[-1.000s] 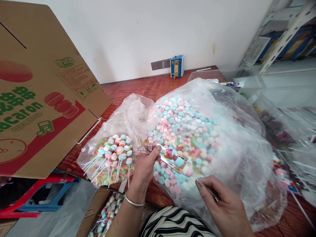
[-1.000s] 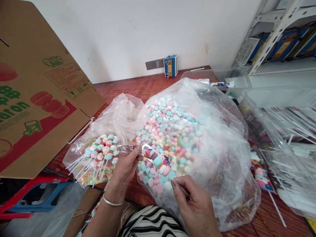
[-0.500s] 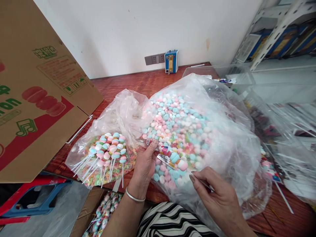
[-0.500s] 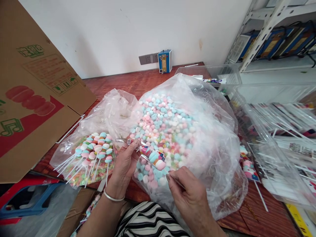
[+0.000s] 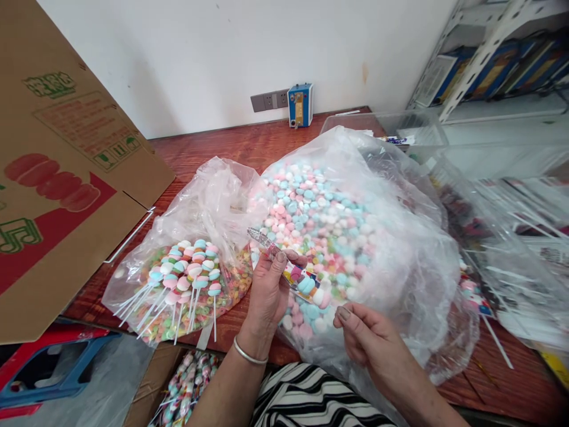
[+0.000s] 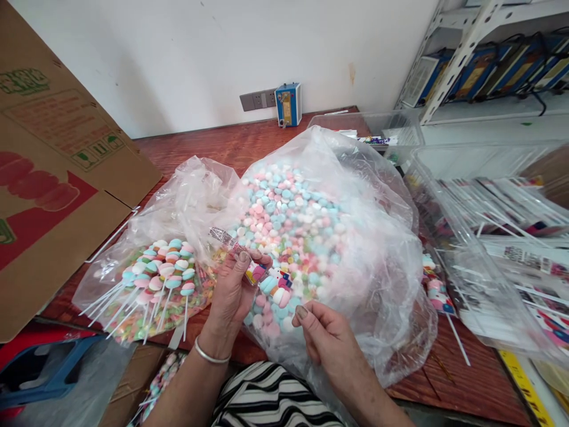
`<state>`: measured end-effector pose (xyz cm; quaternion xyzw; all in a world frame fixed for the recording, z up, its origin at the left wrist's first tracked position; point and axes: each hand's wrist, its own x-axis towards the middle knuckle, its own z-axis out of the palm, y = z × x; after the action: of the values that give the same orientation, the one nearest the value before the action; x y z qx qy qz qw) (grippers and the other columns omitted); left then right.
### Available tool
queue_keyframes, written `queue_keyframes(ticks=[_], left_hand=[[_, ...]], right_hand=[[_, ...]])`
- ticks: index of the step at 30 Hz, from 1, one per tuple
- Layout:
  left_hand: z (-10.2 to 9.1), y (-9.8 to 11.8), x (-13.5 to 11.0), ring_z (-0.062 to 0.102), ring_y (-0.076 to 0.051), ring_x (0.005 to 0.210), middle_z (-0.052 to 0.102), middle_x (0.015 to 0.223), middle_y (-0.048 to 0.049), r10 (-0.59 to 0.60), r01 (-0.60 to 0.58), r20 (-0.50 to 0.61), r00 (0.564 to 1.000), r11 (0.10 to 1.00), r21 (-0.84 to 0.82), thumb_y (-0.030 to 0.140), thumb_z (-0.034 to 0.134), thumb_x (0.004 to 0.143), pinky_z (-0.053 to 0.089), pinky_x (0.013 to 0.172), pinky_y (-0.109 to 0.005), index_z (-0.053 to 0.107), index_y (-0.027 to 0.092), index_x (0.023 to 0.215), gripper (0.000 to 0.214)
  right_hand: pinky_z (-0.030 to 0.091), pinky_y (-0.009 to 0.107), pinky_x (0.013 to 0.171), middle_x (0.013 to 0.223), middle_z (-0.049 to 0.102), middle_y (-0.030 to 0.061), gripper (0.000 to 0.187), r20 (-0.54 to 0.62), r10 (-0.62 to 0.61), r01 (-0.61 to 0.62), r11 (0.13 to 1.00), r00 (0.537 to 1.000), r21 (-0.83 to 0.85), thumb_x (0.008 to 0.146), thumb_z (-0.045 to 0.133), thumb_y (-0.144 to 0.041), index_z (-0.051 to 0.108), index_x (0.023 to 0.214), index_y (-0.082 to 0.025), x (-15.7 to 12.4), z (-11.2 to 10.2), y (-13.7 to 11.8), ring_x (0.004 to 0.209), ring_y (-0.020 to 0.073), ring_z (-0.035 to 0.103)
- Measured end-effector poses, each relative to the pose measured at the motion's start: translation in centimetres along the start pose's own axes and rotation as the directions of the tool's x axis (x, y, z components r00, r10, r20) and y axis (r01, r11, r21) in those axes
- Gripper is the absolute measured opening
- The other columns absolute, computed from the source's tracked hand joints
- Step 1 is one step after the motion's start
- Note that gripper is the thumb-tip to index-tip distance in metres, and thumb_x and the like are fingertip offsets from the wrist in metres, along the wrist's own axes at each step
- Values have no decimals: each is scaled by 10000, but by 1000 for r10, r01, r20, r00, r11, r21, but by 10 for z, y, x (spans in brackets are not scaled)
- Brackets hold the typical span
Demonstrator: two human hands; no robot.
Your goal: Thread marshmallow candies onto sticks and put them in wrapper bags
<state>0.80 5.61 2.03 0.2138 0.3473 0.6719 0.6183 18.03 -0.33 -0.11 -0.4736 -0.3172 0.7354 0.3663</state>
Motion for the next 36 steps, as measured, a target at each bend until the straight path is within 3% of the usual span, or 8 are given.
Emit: queue_keyframes(ticks=[6,10,15,17,21,24,28,36], left_hand=[[13,-4,-5,590,-82,667,568,694,51,-72,56,-66,995,975,-215,262,732,796,521,886,-338,639,186,887,150],[18,-6,-3,574,-80,656,533,674,47,-180,130,-149,972,946,-296,240,735,784,524,867,-309,589,164,745,169],[20,-11,-1,578,-96,657,542,693,33,-266,177,-235,935,923,-340,284,708,812,533,818,-318,554,169,718,213],[21,-12,-2,582,-107,662,548,700,29,-260,173,-236,936,926,-335,335,707,812,533,789,-318,553,176,731,235],[23,-13,-5,571,-122,672,526,696,23,-219,174,-122,968,938,-300,466,680,811,519,747,-298,537,187,734,322],[26,-16,-10,574,-139,711,527,721,10,-199,187,-15,980,940,-285,560,616,824,518,765,-315,556,191,770,378],[28,-23,-15,593,-154,783,558,762,-9,-181,187,47,982,957,-221,533,586,858,509,830,-338,589,181,794,358],[10,-4,9,645,-173,936,671,983,-21,-64,67,24,998,985,-156,395,796,706,503,887,-337,645,235,1069,424]], right_hand=[[149,176,379,497,232,-139,365,171,140,-181,950,975,255,800,691,-520,589,776,-170,-2,11,-2,397,26,86],[294,208,450,544,403,-70,331,2,-220,216,959,976,-181,870,613,-484,578,735,-184,-1,9,0,458,76,332],[368,266,594,663,582,10,96,227,-751,562,223,620,-796,902,580,-200,667,862,-195,0,5,4,613,146,520],[358,275,590,648,584,14,82,281,-777,561,111,564,-820,893,595,-192,675,873,-198,2,4,6,601,151,510],[350,244,527,613,520,-14,230,85,-545,478,637,834,-604,936,543,-344,608,777,-192,6,5,5,553,123,462],[223,200,396,502,313,-102,361,6,-123,123,987,992,-101,884,576,-526,565,760,-187,7,9,-1,403,60,228],[142,170,362,484,253,-138,386,93,78,-100,962,993,255,791,697,-534,589,766,-164,6,14,-7,386,21,95],[149,174,372,500,260,-125,363,24,43,-46,986,999,160,780,701,-514,616,781,-161,6,6,-5,403,33,128]])
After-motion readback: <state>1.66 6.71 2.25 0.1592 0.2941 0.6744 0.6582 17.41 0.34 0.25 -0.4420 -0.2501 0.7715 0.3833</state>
